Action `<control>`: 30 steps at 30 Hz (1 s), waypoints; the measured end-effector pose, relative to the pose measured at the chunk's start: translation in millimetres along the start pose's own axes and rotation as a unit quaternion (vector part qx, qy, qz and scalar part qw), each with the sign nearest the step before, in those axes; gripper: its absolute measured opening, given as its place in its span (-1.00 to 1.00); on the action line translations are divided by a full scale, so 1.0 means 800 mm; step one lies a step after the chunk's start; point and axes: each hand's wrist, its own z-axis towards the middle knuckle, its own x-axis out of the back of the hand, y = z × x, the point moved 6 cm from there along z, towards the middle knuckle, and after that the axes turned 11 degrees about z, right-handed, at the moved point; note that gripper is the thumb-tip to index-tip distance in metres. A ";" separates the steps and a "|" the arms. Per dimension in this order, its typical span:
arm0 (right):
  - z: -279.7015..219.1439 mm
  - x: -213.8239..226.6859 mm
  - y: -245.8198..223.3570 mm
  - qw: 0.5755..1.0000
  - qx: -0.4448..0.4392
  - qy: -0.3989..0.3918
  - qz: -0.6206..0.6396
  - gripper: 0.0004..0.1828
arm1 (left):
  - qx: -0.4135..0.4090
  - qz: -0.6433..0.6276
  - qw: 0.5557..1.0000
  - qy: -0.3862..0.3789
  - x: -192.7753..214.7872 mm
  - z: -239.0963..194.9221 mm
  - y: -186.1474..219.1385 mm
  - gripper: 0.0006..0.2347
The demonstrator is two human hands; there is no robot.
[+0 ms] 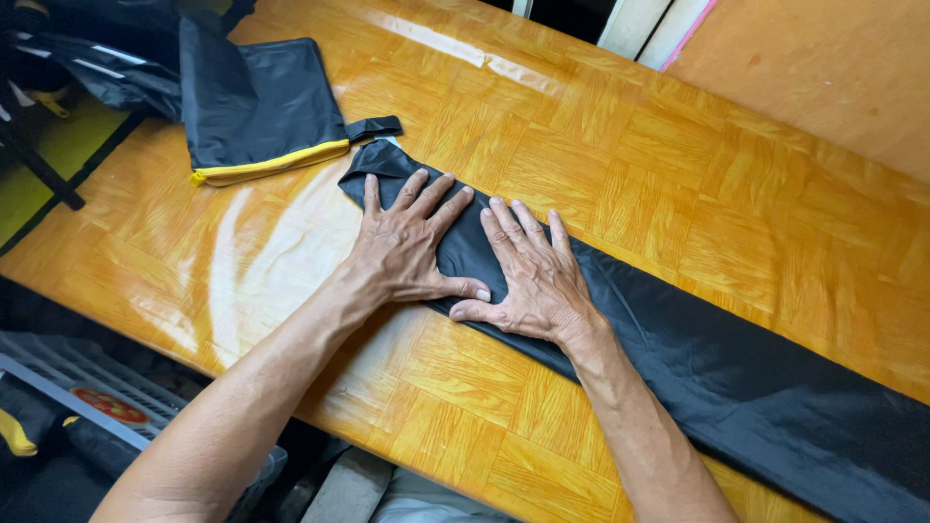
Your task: The person folds a long black tarp on a wooden table, smoothing it repeatedly and folding it into a compact rectangular shape. They then place the folded tarp into a black carrying bag with a yellow zipper.
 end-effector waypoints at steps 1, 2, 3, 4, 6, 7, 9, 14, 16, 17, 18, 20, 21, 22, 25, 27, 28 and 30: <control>-0.001 0.000 0.001 1.000 0.001 0.000 -0.001 0.35 | 0.001 0.000 1.000 0.001 -0.008 0.003 -0.002 0.10; -0.001 0.000 0.001 1.000 0.004 0.002 -0.003 0.35 | 0.009 0.001 0.999 0.044 -0.010 0.005 -0.005 0.02; -0.001 0.000 0.001 1.000 0.007 0.004 -0.004 0.34 | 0.017 0.003 0.996 0.088 -0.011 0.006 -0.009 -0.05; 0.000 -0.001 0.001 1.000 0.005 0.005 -0.004 0.34 | 0.016 0.004 0.996 0.088 -0.018 0.007 -0.012 -0.05; 0.001 -0.003 0.004 1.000 0.005 0.005 -0.011 0.35 | 0.028 -0.007 0.991 0.134 -0.025 0.008 -0.021 -0.26; 0.002 -0.003 0.005 1.000 0.003 0.007 -0.011 0.35 | 0.025 -0.006 0.990 0.135 -0.022 0.008 -0.021 -0.26; 0.001 -0.006 0.006 1.000 0.005 0.008 -0.015 0.36 | 0.041 0.000 0.987 0.153 -0.018 0.002 -0.020 -0.23; -0.004 -0.003 0.005 1.000 0.013 0.012 -0.003 0.38 | 0.096 -0.047 0.994 0.007 -0.005 0.003 -0.023 -0.12; -0.015 -0.003 0.013 1.000 0.010 0.011 -0.004 0.42 | 0.093 -0.066 0.993 -0.010 -0.009 0.004 -0.022 -0.10; -0.023 -0.002 0.017 1.000 0.011 0.008 -0.012 0.41 | 0.096 -0.067 0.993 -0.011 -0.010 0.003 -0.023 -0.09; -0.028 0.000 0.020 1.000 0.013 0.007 -0.020 0.41 | 0.100 -0.067 0.993 -0.009 -0.008 0.003 -0.025 -0.08; -0.063 0.010 0.041 1.000 -0.007 0.008 -0.025 0.41 | 0.100 -0.057 0.993 -0.013 -0.002 0.003 -0.021 -0.09; -0.080 0.015 0.052 0.999 -0.021 0.008 -0.031 0.41 | 0.107 -0.048 0.993 -0.015 0.001 0.001 -0.021 -0.10; -0.088 0.016 0.056 0.999 -0.022 0.007 -0.033 0.41 | 0.107 -0.049 0.993 -0.015 -0.002 0.002 -0.021 -0.10; -0.110 0.015 0.069 0.997 -0.058 0.016 -0.043 0.43 | 0.100 -0.031 0.995 -0.002 -0.009 -0.001 -0.010 -0.09; -0.107 0.017 0.068 0.997 -0.052 0.034 -0.035 0.44 | 0.101 0.102 0.987 0.067 0.001 0.003 0.002 -0.16; -0.109 0.016 0.071 0.997 -0.052 0.034 -0.034 0.44 | 0.100 0.102 0.987 0.066 0.012 0.005 0.026 -0.16; -0.106 0.014 0.071 0.997 -0.037 0.057 -0.037 0.42 | -0.030 0.005 0.990 0.137 0.042 0.006 0.088 -0.18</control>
